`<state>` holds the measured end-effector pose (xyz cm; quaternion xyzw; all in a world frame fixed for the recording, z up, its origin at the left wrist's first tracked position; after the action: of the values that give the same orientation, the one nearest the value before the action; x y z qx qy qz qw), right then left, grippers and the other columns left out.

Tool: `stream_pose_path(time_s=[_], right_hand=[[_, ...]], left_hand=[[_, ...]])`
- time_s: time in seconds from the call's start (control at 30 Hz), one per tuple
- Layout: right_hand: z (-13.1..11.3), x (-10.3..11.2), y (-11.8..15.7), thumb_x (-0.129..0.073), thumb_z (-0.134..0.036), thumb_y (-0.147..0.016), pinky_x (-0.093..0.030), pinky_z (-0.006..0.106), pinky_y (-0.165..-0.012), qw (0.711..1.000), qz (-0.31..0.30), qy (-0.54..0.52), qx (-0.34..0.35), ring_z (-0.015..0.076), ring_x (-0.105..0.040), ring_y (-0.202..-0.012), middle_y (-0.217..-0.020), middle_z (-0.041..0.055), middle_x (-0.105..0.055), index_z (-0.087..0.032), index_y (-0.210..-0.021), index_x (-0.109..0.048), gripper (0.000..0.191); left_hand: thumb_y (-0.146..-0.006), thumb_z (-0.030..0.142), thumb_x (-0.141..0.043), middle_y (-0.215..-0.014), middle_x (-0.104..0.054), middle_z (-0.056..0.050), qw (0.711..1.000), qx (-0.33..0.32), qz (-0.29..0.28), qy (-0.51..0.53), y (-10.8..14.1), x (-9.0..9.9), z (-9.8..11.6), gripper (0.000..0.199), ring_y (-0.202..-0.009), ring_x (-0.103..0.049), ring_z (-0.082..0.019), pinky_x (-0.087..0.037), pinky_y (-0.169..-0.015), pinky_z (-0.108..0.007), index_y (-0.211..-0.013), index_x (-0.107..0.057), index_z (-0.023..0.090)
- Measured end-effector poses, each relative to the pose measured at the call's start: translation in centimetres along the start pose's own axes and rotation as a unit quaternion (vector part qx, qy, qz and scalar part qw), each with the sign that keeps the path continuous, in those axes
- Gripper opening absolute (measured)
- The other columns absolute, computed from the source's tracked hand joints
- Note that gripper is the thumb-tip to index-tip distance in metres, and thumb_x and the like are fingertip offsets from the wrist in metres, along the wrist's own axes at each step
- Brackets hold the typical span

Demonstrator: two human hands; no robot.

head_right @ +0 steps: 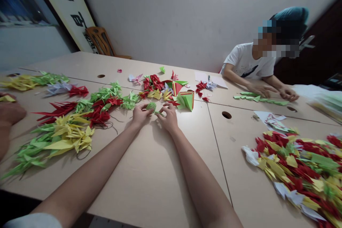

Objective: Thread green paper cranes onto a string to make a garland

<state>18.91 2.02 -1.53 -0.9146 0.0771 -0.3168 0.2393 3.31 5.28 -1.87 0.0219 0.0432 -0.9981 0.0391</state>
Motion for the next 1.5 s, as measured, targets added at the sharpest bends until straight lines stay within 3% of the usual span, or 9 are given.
stream_pose_path(time_s=[0.17,0.33,0.5,0.67,0.83,1.0,1.17,1.37,1.5], right_hand=[[-0.5,0.4,-0.2,-0.063,-0.03,-0.072,-0.048,0.029,-0.067,0.99,-0.027,-0.136,-0.012,0.0212,-0.061,-0.093,-0.108,0.0082,-0.068,-0.02,-0.062,-0.051,0.019],[-0.6,-0.1,0.1,-0.064,-0.038,-0.073,-0.048,0.027,-0.059,0.971,-0.059,-0.21,-0.094,0.017,-0.063,-0.069,-0.081,0.0037,-0.07,-0.02,-0.069,-0.053,0.022],[-0.6,-0.4,0.3,-0.062,-0.043,-0.077,-0.038,0.023,-0.043,0.949,-0.1,-0.266,-0.14,0.0129,-0.051,-0.041,-0.051,-0.0052,-0.056,-0.023,-0.076,-0.049,0.024],[-0.4,-0.3,0.0,-0.065,-0.042,-0.074,-0.039,0.022,-0.047,0.959,-0.081,-0.247,-0.114,0.0102,-0.05,-0.047,-0.062,-0.0033,-0.06,-0.021,-0.077,-0.051,0.025],[-0.5,-0.2,0.0,-0.074,-0.043,-0.065,-0.036,0.022,-0.043,0.93,-0.052,-0.325,-0.162,0.01,-0.047,-0.044,-0.062,-0.0033,-0.063,-0.022,-0.087,-0.051,0.038],[-0.7,0.0,-0.1,-0.079,-0.04,-0.057,-0.033,0.021,-0.042,0.915,-0.046,-0.353,-0.188,0.0081,-0.044,-0.044,-0.06,-0.0028,-0.059,-0.019,-0.073,-0.057,0.035],[-0.5,0.1,-0.2,-0.075,-0.039,-0.06,-0.034,0.022,-0.043,0.909,-0.041,-0.365,-0.198,0.0081,-0.042,-0.045,-0.058,-0.0034,-0.057,-0.019,-0.076,-0.064,0.028],[-0.2,-0.2,-0.1,-0.066,-0.041,-0.067,-0.039,0.024,-0.046,0.908,-0.107,-0.359,-0.189,0.0127,-0.051,-0.046,-0.051,-0.0021,-0.058,-0.02,-0.085,-0.066,0.028],[-0.2,-0.2,-0.1,-0.068,-0.042,-0.066,-0.034,0.023,-0.04,0.915,-0.078,-0.351,-0.181,0.0101,-0.043,-0.041,-0.051,-0.0044,-0.053,-0.02,-0.083,-0.065,0.029]], left_hand=[[-0.052,0.033,-0.078,-0.084,-0.069,-0.008,1.0,0.012,0.0,0.01,-0.1,0.1,-0.1,0.044,-0.063,-0.06,-0.014,-0.049,-0.053,-0.025,-0.089,-0.07,0.011],[-0.053,0.032,-0.079,-0.082,-0.07,-0.008,1.0,0.005,-0.002,-0.007,0.0,0.1,0.1,0.042,-0.063,-0.061,-0.015,-0.048,-0.053,-0.024,-0.089,-0.071,0.011],[-0.056,0.031,-0.078,-0.082,-0.071,-0.008,1.0,-0.001,0.004,-0.018,0.0,0.1,0.1,0.04,-0.062,-0.061,-0.014,-0.047,-0.053,-0.024,-0.089,-0.072,0.01],[-0.056,0.031,-0.078,-0.082,-0.071,-0.008,1.0,-0.007,0.008,-0.017,-0.1,0.2,0.1,0.04,-0.063,-0.061,-0.015,-0.047,-0.054,-0.024,-0.089,-0.072,0.011],[-0.057,0.031,-0.077,-0.083,-0.071,-0.008,1.0,-0.006,0.013,-0.016,-0.1,0.2,0.0,0.041,-0.063,-0.061,-0.014,-0.048,-0.054,-0.024,-0.091,-0.072,0.011],[-0.056,0.032,-0.077,-0.085,-0.071,-0.009,1.0,-0.001,0.009,-0.011,-0.1,0.2,-0.1,0.042,-0.063,-0.06,-0.014,-0.048,-0.054,-0.024,-0.092,-0.072,0.01],[-0.055,0.031,-0.079,-0.083,-0.071,-0.008,1.0,0.001,0.012,-0.019,0.1,0.1,0.0,0.04,-0.061,-0.06,-0.014,-0.047,-0.053,-0.024,-0.09,-0.072,0.011],[-0.055,0.032,-0.08,-0.069,-0.069,-0.004,0.998,-0.015,0.004,-0.057,0.6,-0.2,0.7,0.035,-0.051,-0.056,-0.012,-0.042,-0.049,-0.023,-0.082,-0.073,0.011],[-0.055,0.031,-0.081,-0.064,-0.068,-0.004,0.998,-0.015,0.003,-0.069,0.8,-0.2,1.0,0.035,-0.049,-0.055,-0.013,-0.041,-0.048,-0.024,-0.082,-0.073,0.011]])
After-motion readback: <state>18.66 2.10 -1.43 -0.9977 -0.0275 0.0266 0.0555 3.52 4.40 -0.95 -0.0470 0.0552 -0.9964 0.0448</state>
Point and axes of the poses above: each hand's wrist, its own y-axis away from the middle knuckle, its own x-axis out of the back of the hand, z = x × y, the point moved 1 cm from there along -y, towards the middle knuckle
